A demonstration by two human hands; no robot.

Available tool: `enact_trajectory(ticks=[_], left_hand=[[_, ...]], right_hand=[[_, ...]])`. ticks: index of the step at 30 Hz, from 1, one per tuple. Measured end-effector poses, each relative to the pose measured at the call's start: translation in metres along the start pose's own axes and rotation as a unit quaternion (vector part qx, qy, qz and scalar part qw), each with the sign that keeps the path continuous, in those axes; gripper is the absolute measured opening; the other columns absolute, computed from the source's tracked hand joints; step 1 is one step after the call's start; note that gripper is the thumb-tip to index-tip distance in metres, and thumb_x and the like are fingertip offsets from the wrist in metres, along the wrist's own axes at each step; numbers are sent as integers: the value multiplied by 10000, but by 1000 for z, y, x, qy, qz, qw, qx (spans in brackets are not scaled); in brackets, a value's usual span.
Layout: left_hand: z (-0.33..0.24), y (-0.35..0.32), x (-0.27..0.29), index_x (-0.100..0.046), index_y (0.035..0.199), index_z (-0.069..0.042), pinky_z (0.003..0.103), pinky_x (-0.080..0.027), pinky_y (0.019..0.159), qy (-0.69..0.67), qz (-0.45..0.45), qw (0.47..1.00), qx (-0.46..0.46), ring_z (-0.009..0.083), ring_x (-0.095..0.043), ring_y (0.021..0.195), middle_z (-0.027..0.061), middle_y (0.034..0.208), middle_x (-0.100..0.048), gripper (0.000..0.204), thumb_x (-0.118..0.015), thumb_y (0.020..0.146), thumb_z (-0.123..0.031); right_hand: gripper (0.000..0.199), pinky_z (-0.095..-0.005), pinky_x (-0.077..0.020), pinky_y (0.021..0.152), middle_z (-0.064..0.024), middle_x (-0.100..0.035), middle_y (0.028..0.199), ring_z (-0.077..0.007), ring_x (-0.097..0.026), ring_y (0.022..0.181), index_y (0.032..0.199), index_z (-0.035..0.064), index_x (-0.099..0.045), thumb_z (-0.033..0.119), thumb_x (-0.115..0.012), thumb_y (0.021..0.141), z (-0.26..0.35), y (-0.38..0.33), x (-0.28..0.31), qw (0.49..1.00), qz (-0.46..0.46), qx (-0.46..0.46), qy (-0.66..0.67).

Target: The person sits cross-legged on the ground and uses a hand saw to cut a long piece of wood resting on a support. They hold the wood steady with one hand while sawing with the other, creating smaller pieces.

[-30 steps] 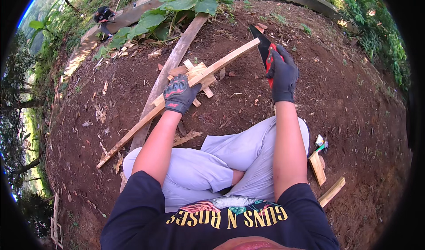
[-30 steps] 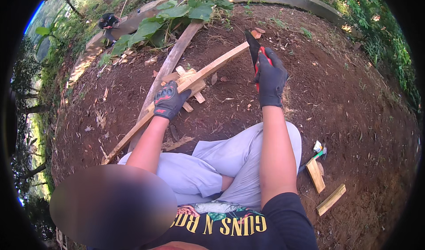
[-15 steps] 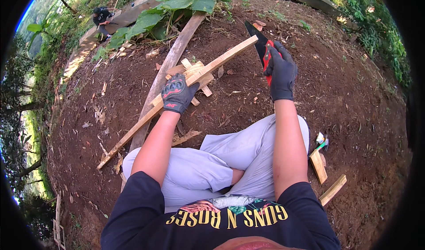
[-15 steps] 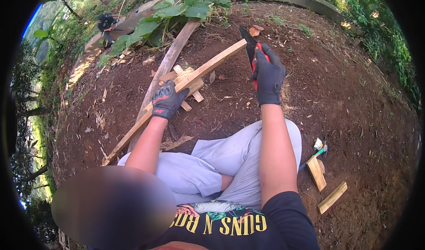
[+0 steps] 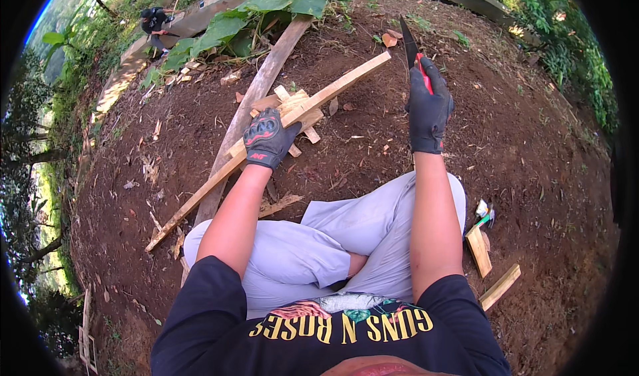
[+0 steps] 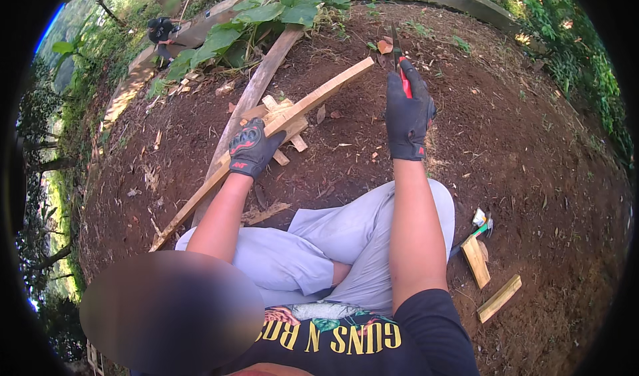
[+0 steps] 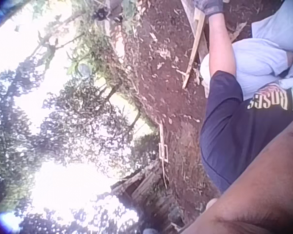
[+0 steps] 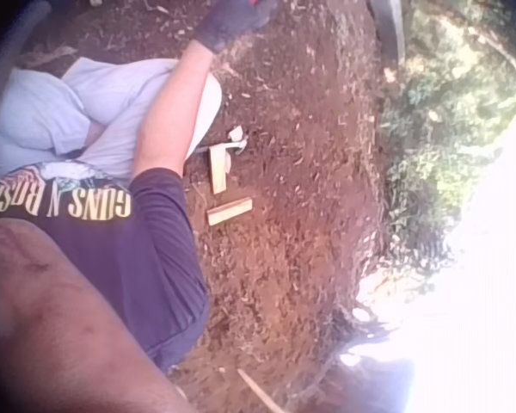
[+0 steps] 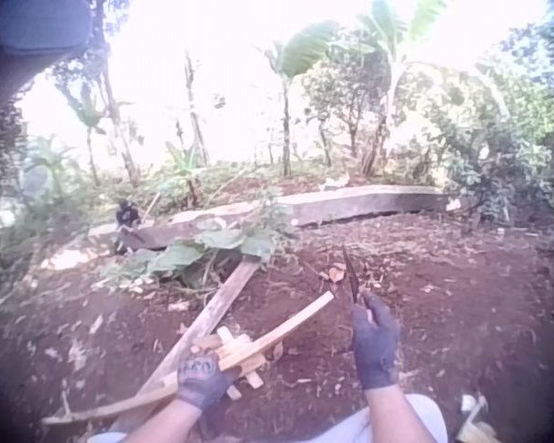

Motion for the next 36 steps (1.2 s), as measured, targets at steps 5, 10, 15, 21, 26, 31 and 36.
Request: enact_trajectory(ticks=[5, 10, 15, 21, 26, 31, 36], left_hand=[[0, 1, 1, -772, 1129, -45, 523, -595, 921, -8, 7, 1000, 20, 381, -759, 1069, 200, 1108, -781, 548, -837, 871, -524], [4, 0, -3, -761, 1115, -53, 534, -592, 904, -12, -5, 1000, 12, 377, -755, 1061, 186, 1102, -775, 550, -855, 851, -525], [4, -1, -3, -760, 1136, -40, 529, -596, 901, -18, -27, 999, -14, 392, -756, 1050, 207, 1111, -772, 553, -841, 871, -519], [4, -2, -2, -757, 1150, -28, 525, -599, 910, -16, -22, 1000, -13, 399, -757, 1057, 220, 1112, -774, 562, -832, 883, -517], [3, -2, 0, -749, 1170, -31, 525, -600, 905, -10, -20, 1000, -13, 399, -758, 1056, 219, 1113, -775, 570, -829, 886, -519], [2, -2, -1, -753, 1168, -35, 524, -601, 903, -9, -22, 1000, -12, 396, -760, 1055, 218, 1117, -776, 574, -828, 884, -527], [6, 1, -7, -764, 1130, -55, 529, -592, 901, -17, -15, 1000, 0, 372, -750, 1064, 171, 1092, -777, 553, -860, 843, -518]], right_hand=[[338, -390, -571, 1008, -154, -802, 1253, -292, -781, 1132, 1330, 122, -796, 169, -750, 999, 17, -8, -6, 995, 81, 50, 35], [321, -389, -573, 1012, -151, -800, 1282, -269, -777, 1140, 1318, 97, -794, 152, -738, 1007, 2, 0, -2, 993, 65, -62, 79], [324, -398, -574, 1009, -147, -803, 1263, -261, -764, 1145, 1329, 63, -778, 149, -717, 1023, -6, 7, 11, 999, 1, -28, 19], [357, -320, -552, 655, -74, -777, 1070, -139, -674, 732, 1370, 81, -772, 145, -715, 1024, 4, -6, -6, 961, 121, -142, 206], [358, -268, -437, 478, 5, -683, 840, -68, -522, 555, 1387, 84, -768, 143, -696, 1042, 6, -6, -6, 952, 112, -164, 234], [337, -265, -414, 458, 24, -596, 686, -68, -490, 512, 1367, 44, -763, 120, -685, 1048, -11, -2, -6, 918, 98, -213, 319], [322, -264, -395, 440, 19, -579, 655, -68, -484, 485, 1353, 22, -758, 99, -679, 1050, -7, -5, -14, 886, 118, -236, 380]])
Point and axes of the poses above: each hand's wrist, its own y-axis towards the middle knuckle, its own x-axis out of the back of the hand, z = x × y, the point moved 6 cm from there along y, towards the middle knuckle
